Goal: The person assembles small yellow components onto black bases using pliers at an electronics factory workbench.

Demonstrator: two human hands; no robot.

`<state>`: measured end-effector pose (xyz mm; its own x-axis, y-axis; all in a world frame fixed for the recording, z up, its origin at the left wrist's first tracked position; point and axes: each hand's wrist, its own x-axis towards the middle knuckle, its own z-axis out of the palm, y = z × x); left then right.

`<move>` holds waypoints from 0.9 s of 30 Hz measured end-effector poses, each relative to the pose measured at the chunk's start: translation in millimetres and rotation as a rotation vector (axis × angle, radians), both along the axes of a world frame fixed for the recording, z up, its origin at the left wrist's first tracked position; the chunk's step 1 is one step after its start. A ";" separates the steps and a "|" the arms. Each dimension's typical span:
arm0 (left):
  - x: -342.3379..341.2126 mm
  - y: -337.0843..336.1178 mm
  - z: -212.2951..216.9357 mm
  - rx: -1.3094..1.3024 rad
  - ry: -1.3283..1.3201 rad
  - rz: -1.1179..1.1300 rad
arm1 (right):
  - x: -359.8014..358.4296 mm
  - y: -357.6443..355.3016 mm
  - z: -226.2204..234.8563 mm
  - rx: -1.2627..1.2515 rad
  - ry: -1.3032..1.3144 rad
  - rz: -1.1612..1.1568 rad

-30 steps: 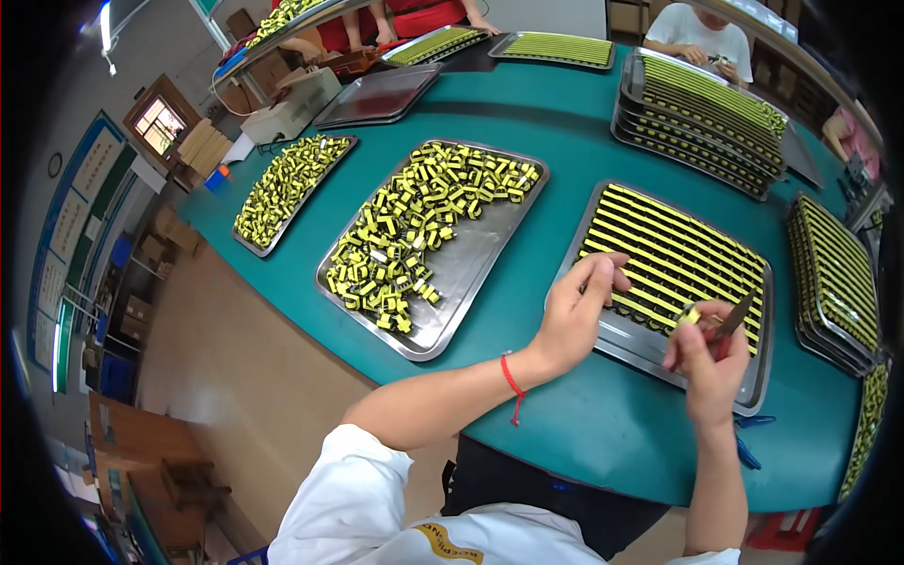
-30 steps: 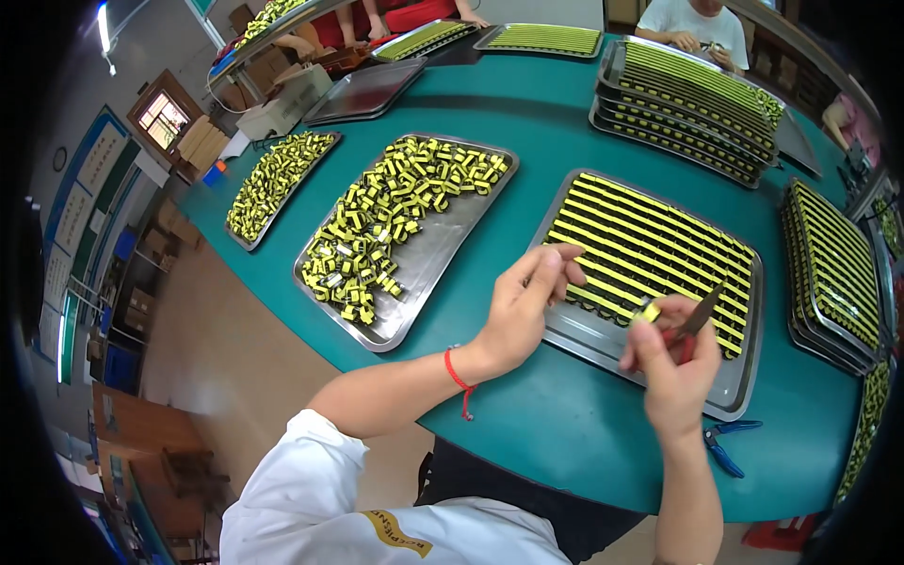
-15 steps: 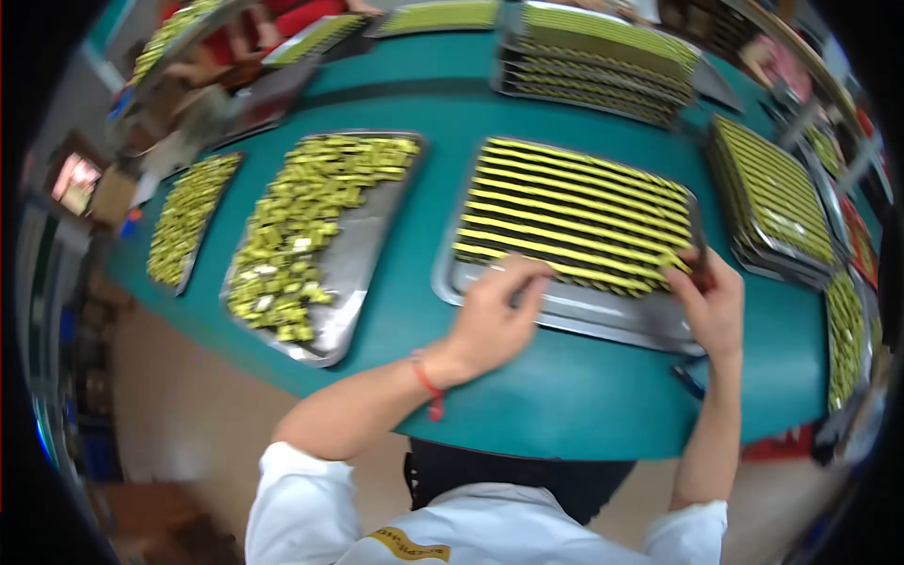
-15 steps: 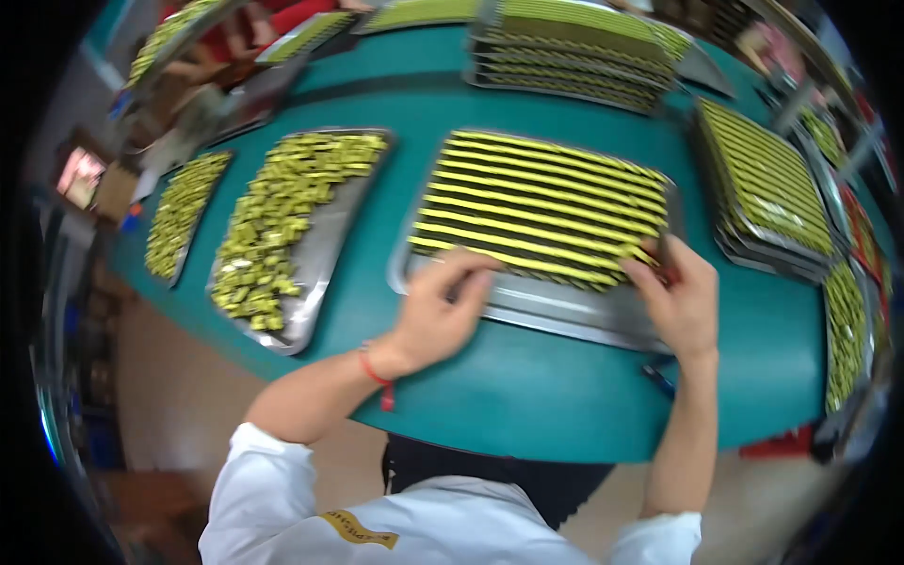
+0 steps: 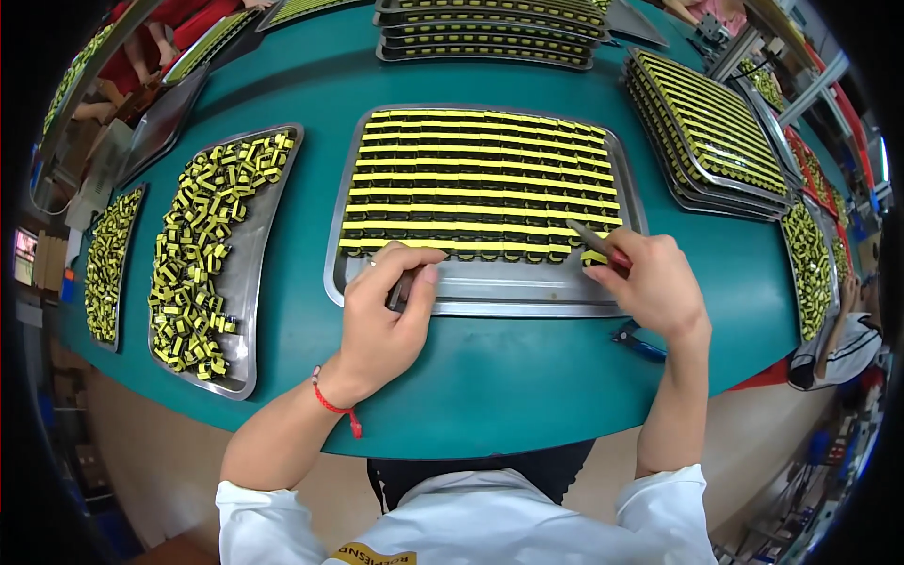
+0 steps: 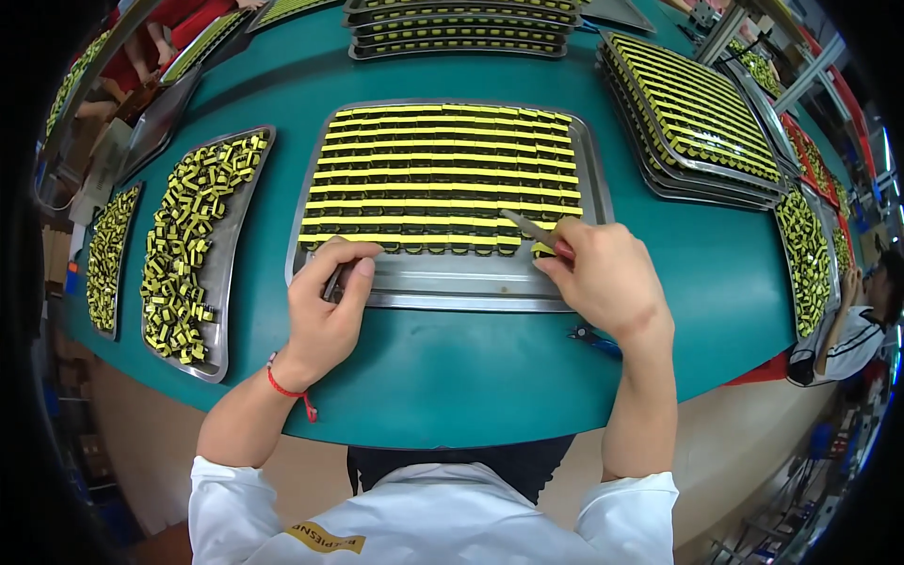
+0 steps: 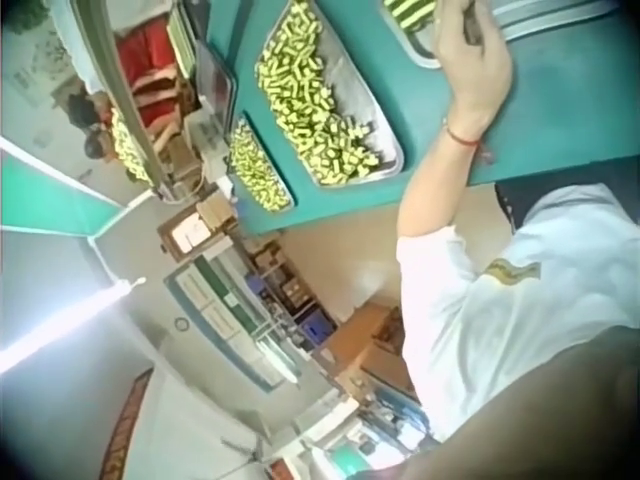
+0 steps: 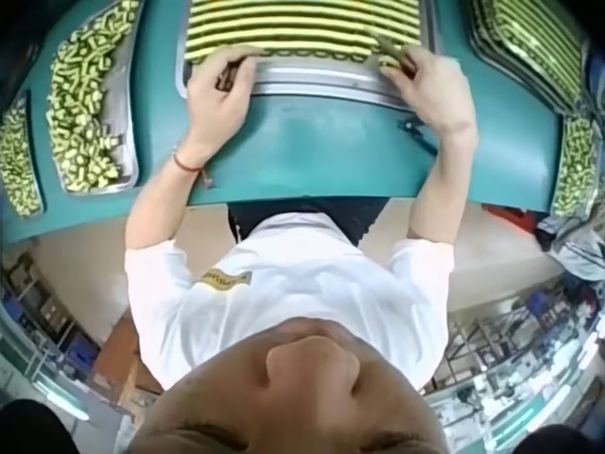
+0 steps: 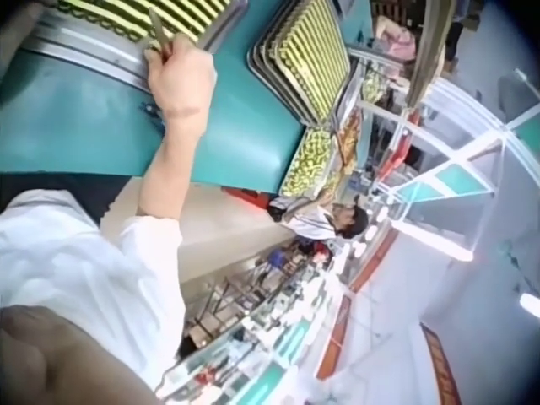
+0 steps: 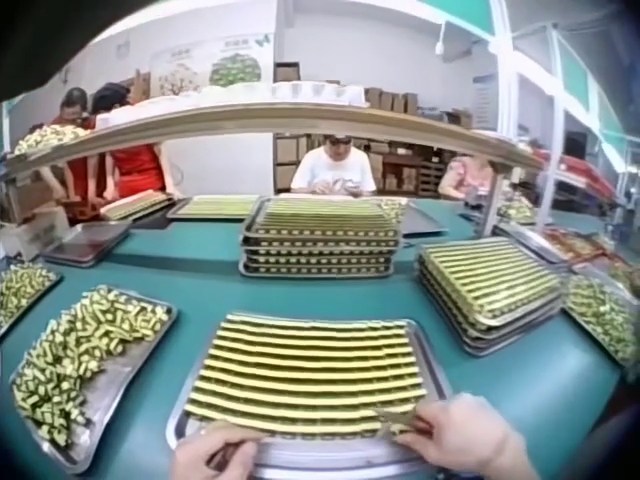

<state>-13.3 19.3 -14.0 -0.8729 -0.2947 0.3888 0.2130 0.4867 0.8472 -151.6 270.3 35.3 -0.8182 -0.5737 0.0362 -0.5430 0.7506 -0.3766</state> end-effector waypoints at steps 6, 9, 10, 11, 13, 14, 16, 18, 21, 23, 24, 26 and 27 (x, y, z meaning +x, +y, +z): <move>-0.3 -1.9 0.2 -0.009 0.012 -0.005 | 3.1 -9.6 -8.4 0.018 0.025 -0.022; -0.9 -0.8 1.9 -0.003 0.012 -0.012 | 2.7 -11.5 -9.0 0.021 0.018 -0.020; -1.3 -0.4 1.6 0.005 0.007 -0.009 | 2.0 -11.9 -10.7 0.036 0.018 0.009; -1.3 -0.2 1.6 0.011 0.002 -0.009 | 1.7 -12.2 -12.7 0.032 0.021 0.006; -0.6 -0.6 1.0 0.001 -0.004 -0.012 | 1.1 -12.0 -16.6 0.016 0.067 0.021; 0.0 -1.7 1.8 -0.009 -0.009 -0.007 | 0.9 -12.1 -16.4 0.007 0.075 0.021; 1.4 -0.8 4.8 0.033 -0.023 -0.001 | 0.9 -9.7 -13.6 -0.048 0.034 0.027; 2.7 -4.5 6.9 0.072 -0.036 0.013 | -4.0 -2.3 -9.3 -0.160 0.015 0.034; -2.0 -29.0 17.7 0.156 0.100 0.009 | -12.8 12.4 1.5 -0.443 0.056 -0.018; 4.2 -41.8 32.8 0.502 0.161 0.069 | -19.0 12.6 5.2 -0.597 0.199 -0.093; 9.2 -47.6 42.4 0.619 0.177 0.111 | -23.0 7.8 -1.0 -0.687 0.212 -0.136; 23.8 -85.5 44.2 0.458 0.056 0.105 | -23.8 -2.7 -8.9 -0.757 0.263 -0.161; 33.1 -102.8 48.3 0.310 -0.061 0.107 | -25.9 -5.9 -13.7 -0.783 0.303 -0.144</move>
<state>19.8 -83.5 34.4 -0.8498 -0.4817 0.2140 0.1189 0.2203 0.9681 -177.5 264.4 21.5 -0.7723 -0.1833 0.6083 -0.6234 0.4034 -0.6698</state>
